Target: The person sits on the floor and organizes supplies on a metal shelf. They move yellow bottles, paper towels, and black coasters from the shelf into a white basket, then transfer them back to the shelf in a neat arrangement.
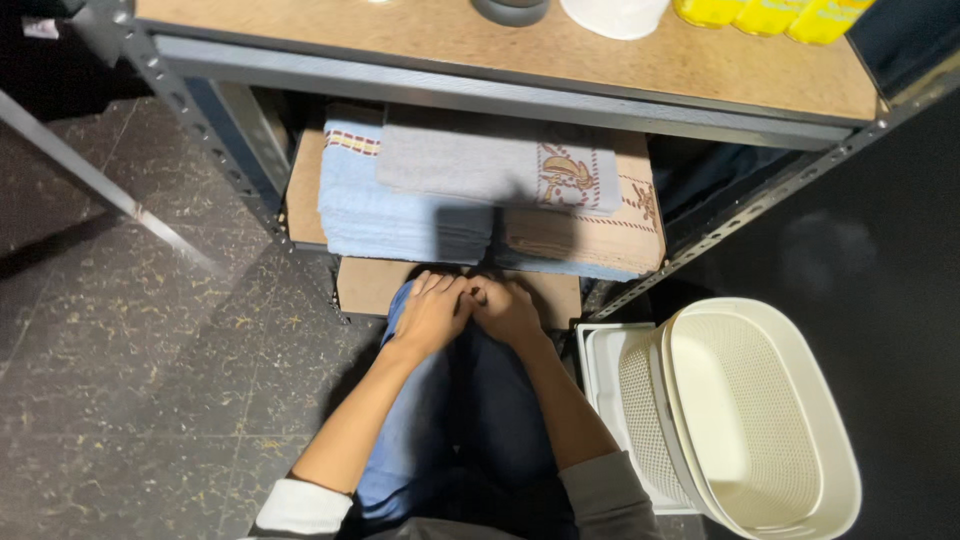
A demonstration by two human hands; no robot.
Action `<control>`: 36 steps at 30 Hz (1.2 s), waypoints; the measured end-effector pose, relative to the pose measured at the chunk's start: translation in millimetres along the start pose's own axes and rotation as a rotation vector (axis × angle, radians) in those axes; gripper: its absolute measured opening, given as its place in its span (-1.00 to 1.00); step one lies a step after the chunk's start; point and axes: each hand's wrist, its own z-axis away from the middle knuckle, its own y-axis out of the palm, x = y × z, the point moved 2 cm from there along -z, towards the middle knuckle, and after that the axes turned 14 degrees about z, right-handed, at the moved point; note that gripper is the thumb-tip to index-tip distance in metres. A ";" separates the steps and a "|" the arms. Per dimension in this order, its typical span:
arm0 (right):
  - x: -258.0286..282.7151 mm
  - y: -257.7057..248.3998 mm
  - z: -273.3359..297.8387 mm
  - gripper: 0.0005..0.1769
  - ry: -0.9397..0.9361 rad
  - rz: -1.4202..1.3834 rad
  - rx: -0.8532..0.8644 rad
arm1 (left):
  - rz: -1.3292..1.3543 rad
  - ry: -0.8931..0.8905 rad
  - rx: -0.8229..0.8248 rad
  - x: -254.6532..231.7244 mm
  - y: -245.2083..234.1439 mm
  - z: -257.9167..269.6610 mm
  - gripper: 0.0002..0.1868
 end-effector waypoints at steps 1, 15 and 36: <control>-5.4 4.4 9.3 -0.72 0.235 -0.346 0.572 | -0.028 -0.080 0.055 0.2 2.1 4.4 -0.78; -26.2 14.4 26.7 -0.54 0.377 -0.502 0.530 | -0.008 -0.333 0.181 43.8 4.0 -3.0 -0.68; -74.6 22.9 48.2 -0.54 0.548 -0.465 0.381 | 0.085 -0.327 0.166 80.4 -11.1 10.7 -0.70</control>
